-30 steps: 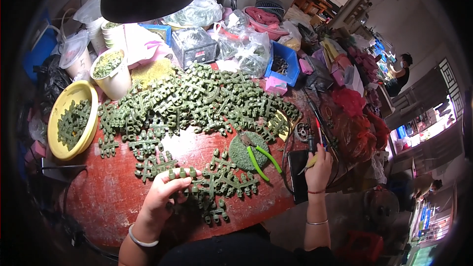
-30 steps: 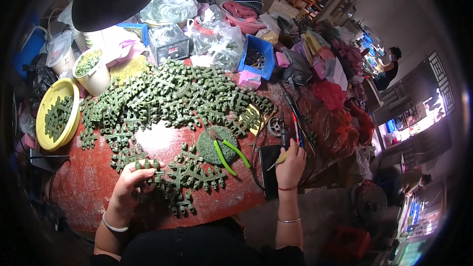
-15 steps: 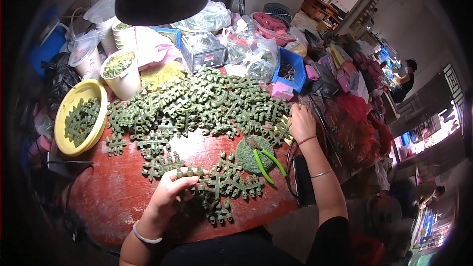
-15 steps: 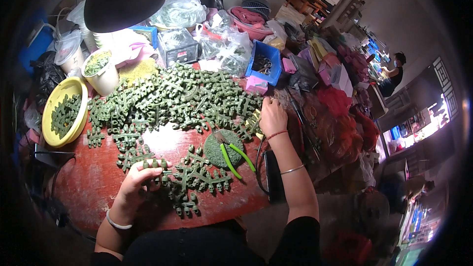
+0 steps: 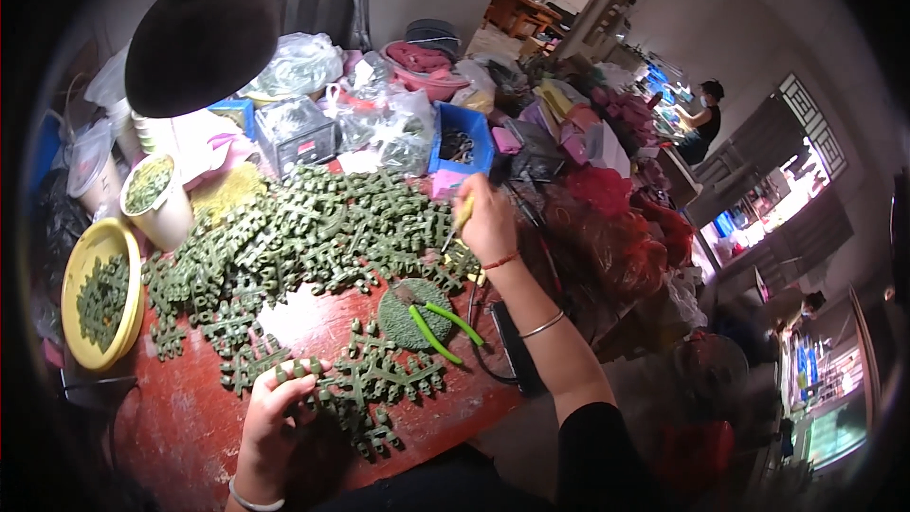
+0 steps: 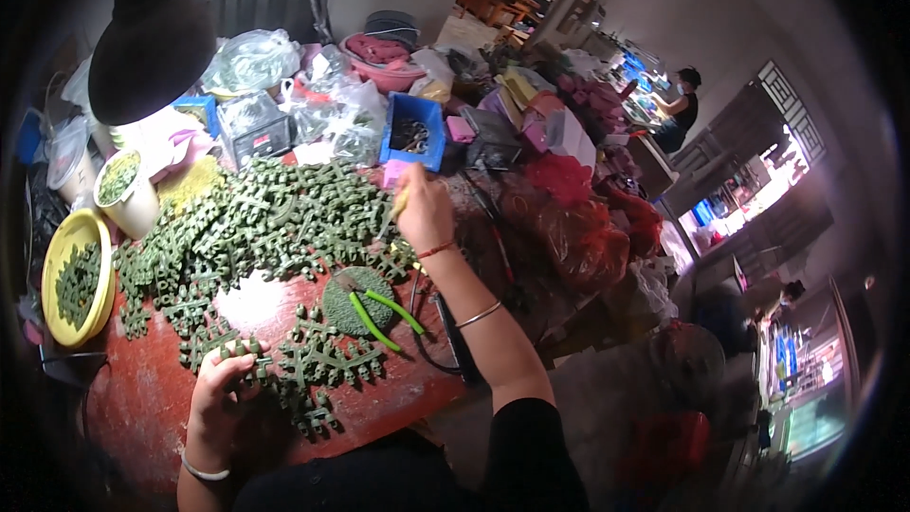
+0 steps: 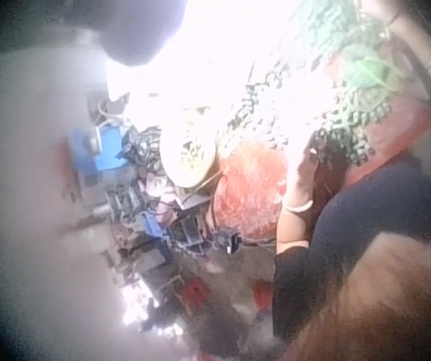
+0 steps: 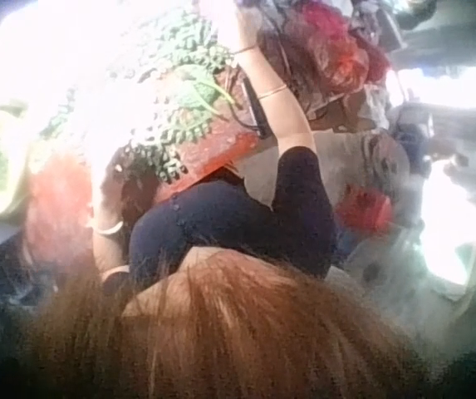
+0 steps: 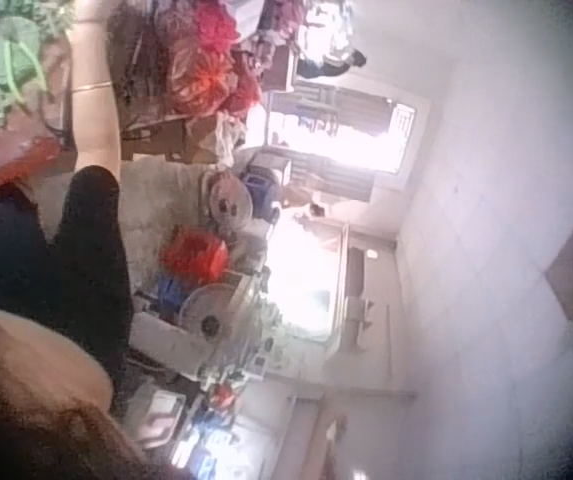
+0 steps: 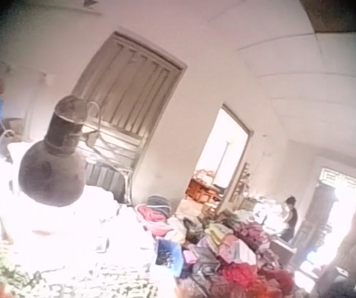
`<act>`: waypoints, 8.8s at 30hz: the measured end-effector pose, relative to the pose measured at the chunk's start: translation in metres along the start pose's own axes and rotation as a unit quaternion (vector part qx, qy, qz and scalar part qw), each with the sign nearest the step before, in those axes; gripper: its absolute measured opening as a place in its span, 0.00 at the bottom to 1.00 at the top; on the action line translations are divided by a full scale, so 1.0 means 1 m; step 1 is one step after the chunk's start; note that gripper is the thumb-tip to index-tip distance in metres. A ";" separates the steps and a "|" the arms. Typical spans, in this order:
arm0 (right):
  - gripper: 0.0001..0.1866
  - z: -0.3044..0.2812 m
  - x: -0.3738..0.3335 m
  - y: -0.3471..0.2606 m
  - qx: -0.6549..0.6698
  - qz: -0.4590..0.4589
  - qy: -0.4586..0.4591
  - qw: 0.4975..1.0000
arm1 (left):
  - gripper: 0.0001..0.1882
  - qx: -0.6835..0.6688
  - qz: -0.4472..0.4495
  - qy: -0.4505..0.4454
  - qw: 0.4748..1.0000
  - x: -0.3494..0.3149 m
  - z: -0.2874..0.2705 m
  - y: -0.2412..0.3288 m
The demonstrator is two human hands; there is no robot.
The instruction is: The person assembles small green plastic toy tank models by hand using a small tool, working through a large pile of parts on a red table.
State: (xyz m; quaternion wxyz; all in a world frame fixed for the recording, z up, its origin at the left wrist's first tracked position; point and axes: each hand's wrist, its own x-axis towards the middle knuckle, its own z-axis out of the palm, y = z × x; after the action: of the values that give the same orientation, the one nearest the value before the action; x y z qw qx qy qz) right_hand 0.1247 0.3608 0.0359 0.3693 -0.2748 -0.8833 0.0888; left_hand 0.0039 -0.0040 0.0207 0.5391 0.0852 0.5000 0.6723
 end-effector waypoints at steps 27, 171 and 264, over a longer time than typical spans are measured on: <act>0.10 -0.002 -0.124 -0.154 0.527 0.060 -0.119 0.839 | 0.17 0.079 0.064 -0.004 0.995 -0.002 -0.002 0.008; 0.11 -0.008 -0.118 -0.160 0.457 0.038 -0.152 0.875 | 0.24 0.459 0.401 0.117 0.784 0.002 0.003 -0.009; 0.14 -0.016 -0.120 -0.161 0.544 0.190 -0.171 0.799 | 0.23 -0.275 0.018 -0.059 0.960 0.013 -0.017 0.000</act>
State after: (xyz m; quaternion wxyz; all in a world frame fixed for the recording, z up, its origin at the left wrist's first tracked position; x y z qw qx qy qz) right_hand 0.1373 0.1598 0.0329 0.2772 -0.1713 -0.6682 0.6688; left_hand -0.0126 -0.0029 0.0068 0.5583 -0.0175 0.2615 0.7872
